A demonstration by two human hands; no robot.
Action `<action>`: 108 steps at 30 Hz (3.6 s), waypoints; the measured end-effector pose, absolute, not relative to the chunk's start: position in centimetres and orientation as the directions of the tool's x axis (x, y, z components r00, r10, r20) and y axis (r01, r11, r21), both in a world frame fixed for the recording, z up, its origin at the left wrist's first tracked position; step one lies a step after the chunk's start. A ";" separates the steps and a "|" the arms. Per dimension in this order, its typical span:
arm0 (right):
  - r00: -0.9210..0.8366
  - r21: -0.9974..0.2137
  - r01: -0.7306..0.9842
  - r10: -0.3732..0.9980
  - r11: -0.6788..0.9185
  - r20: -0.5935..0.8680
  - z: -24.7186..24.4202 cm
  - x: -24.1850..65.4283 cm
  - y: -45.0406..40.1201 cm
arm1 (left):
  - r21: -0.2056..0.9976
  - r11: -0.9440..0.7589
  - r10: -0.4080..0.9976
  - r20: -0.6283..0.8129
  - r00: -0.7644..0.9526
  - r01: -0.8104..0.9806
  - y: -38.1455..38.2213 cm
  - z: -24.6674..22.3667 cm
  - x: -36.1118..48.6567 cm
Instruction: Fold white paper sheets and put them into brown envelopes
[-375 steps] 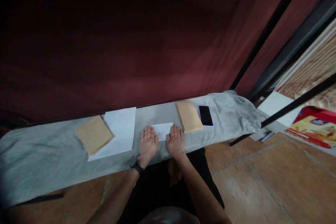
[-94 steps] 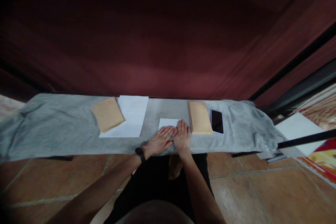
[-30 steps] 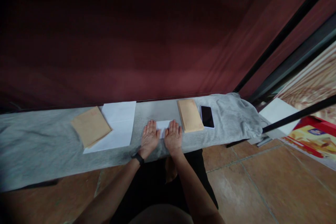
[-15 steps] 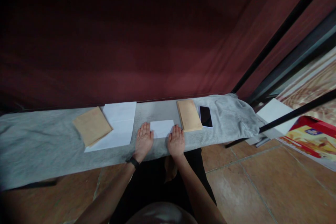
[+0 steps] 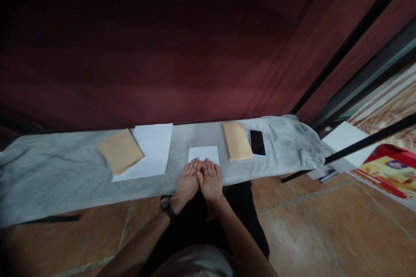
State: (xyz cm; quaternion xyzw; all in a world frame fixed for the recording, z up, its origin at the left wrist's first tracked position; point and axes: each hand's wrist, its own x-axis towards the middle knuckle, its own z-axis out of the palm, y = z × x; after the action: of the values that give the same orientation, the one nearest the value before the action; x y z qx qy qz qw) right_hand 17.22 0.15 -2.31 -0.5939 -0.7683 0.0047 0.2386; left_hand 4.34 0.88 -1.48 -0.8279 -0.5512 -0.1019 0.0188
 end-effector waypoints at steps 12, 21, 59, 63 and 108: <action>-0.176 -0.200 0.944 0.915 0.262 0.364 -3.2 19.5 -0.4 | 0.154 -0.355 0.921 0.224 0.317 0.922 0.0 -0.9 3.9; -0.171 -0.178 0.953 0.919 0.246 0.356 -3.3 20.9 -0.7 | 0.166 -0.393 0.910 0.207 0.358 0.904 -0.2 -0.3 3.4; -0.188 -0.202 0.940 0.911 0.275 0.368 -2.7 18.6 0.8 | 0.156 -0.294 0.940 0.228 0.255 0.943 0.2 -1.0 2.7; -0.119 -0.191 0.959 0.907 0.210 0.404 -3.2 18.9 0.8 | 0.169 -0.237 0.955 0.222 0.197 0.957 1.1 -1.0 2.6; -0.074 -0.236 0.953 0.904 0.189 0.422 -3.0 18.9 0.8 | 0.169 -0.224 0.966 0.170 0.196 0.960 8.8 -0.5 4.0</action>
State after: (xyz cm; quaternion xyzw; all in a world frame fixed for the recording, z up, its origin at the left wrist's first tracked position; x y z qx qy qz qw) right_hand 18.93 0.83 -3.00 -0.6349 -0.7311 -0.0507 0.2445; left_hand 3.99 8.78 -0.47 -0.7731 -0.6226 -0.1201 -0.0129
